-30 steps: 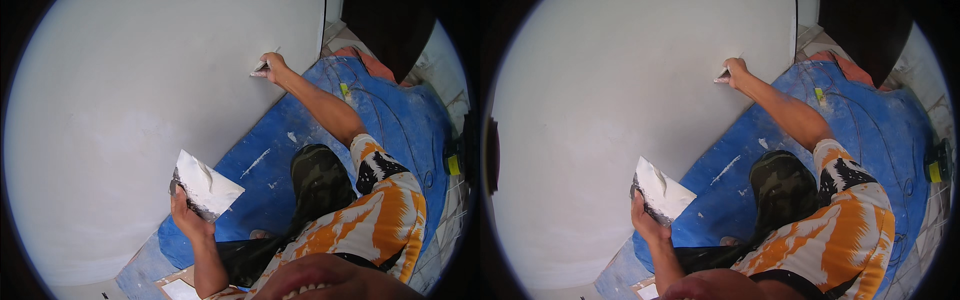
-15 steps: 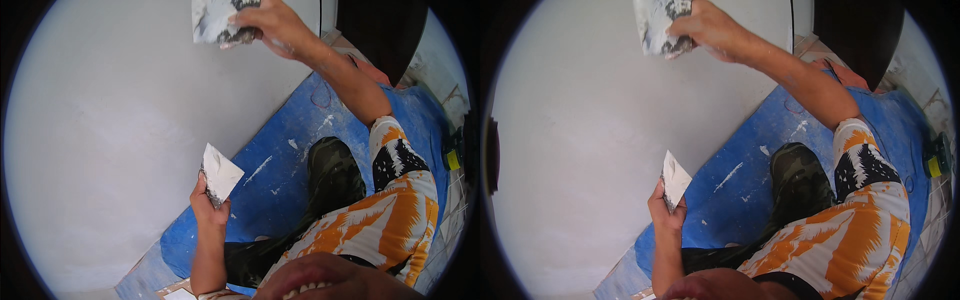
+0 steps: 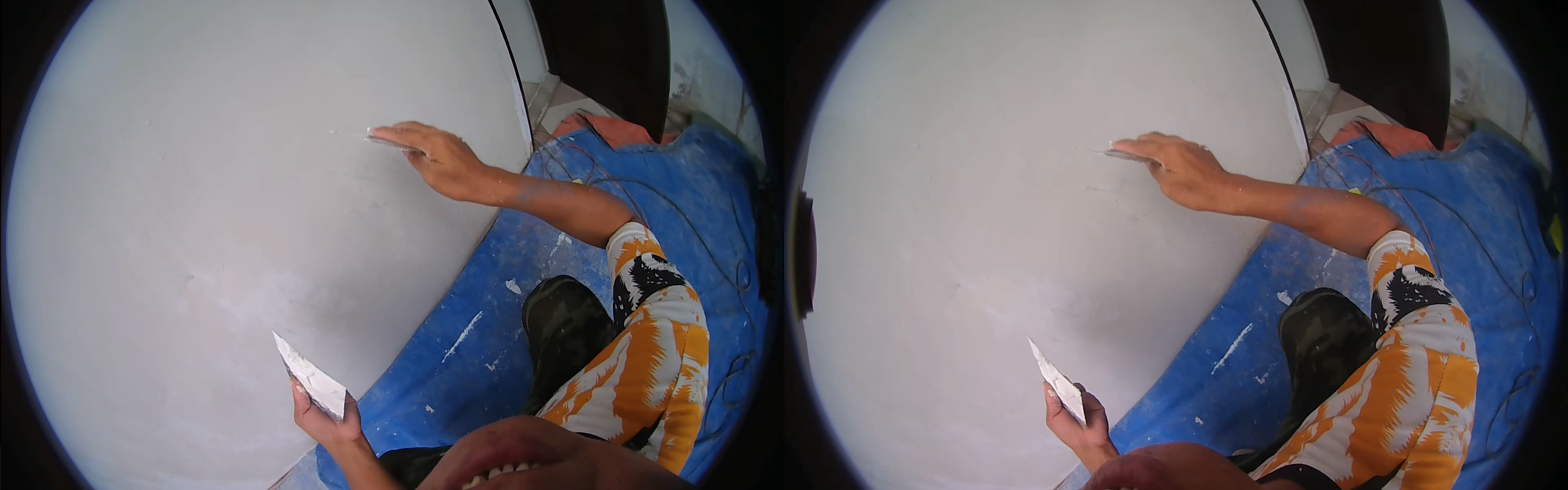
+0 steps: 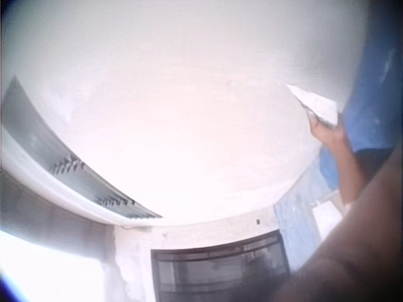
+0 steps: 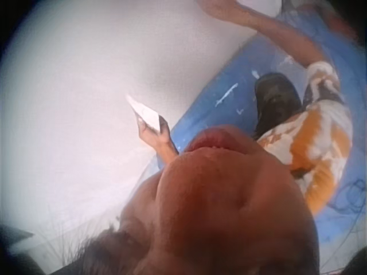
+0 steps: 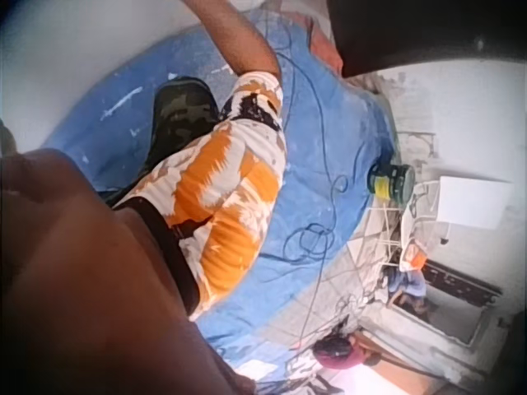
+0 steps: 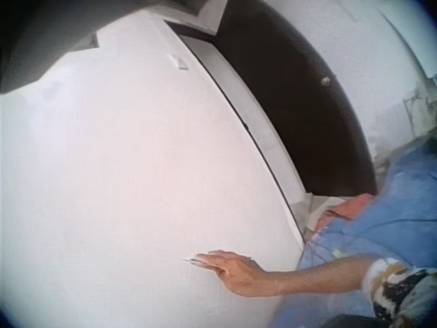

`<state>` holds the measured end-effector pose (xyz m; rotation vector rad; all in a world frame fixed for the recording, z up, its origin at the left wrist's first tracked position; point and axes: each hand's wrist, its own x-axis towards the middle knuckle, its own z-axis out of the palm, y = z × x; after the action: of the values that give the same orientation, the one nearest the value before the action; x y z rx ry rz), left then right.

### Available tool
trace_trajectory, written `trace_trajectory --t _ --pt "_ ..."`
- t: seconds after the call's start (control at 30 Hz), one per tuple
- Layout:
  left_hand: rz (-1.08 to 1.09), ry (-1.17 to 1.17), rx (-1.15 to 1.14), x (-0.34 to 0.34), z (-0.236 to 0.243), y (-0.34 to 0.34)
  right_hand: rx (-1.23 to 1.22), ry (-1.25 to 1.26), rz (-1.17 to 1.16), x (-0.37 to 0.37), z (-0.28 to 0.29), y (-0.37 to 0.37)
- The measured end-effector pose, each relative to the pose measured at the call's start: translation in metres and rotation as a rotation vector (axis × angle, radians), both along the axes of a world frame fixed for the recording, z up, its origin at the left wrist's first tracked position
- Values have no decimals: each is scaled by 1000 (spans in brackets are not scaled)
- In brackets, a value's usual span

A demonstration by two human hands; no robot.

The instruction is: The person applies white wall compound to a vertical wall using a small hand trowel and a larger hawk. They repeatedly scoop compound from the hawk and spread it in smooth strokes along the wall surface, occasionally scraping excess back onto the hawk.

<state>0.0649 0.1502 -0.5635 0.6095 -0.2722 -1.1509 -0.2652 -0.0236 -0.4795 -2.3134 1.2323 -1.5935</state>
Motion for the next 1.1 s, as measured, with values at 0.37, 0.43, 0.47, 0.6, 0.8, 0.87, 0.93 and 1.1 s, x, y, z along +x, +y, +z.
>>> trace_trajectory --t 0.37,0.43,0.47,0.6,0.8,0.87,0.93,1.1 --pt "-65 -13 141 -27 5 -9 230 -1093 -16 -103 -10 -118" --pt "-95 -12 174 -30 6 -13 655 -1300 -190 -96 -107 -112" --pt "-134 -9 151 -33 8 -14 900 -1345 -184 -94 -151 -111" --pt "-162 -28 204 -44 18 -6 1260 -1359 -44 -80 -212 -145" --pt "-268 -7 193 -36 11 -2 1020 -1262 23 -70 -59 -194" --pt "-325 36 163 -32 4 -10 952 -1152 61 -71 9 -199" --pt "-370 56 180 -32 -3 -16 859 -1064 159 -71 78 -200" --pt "-414 74 187 -34 -2 -16 655 -942 84 -51 250 -184"
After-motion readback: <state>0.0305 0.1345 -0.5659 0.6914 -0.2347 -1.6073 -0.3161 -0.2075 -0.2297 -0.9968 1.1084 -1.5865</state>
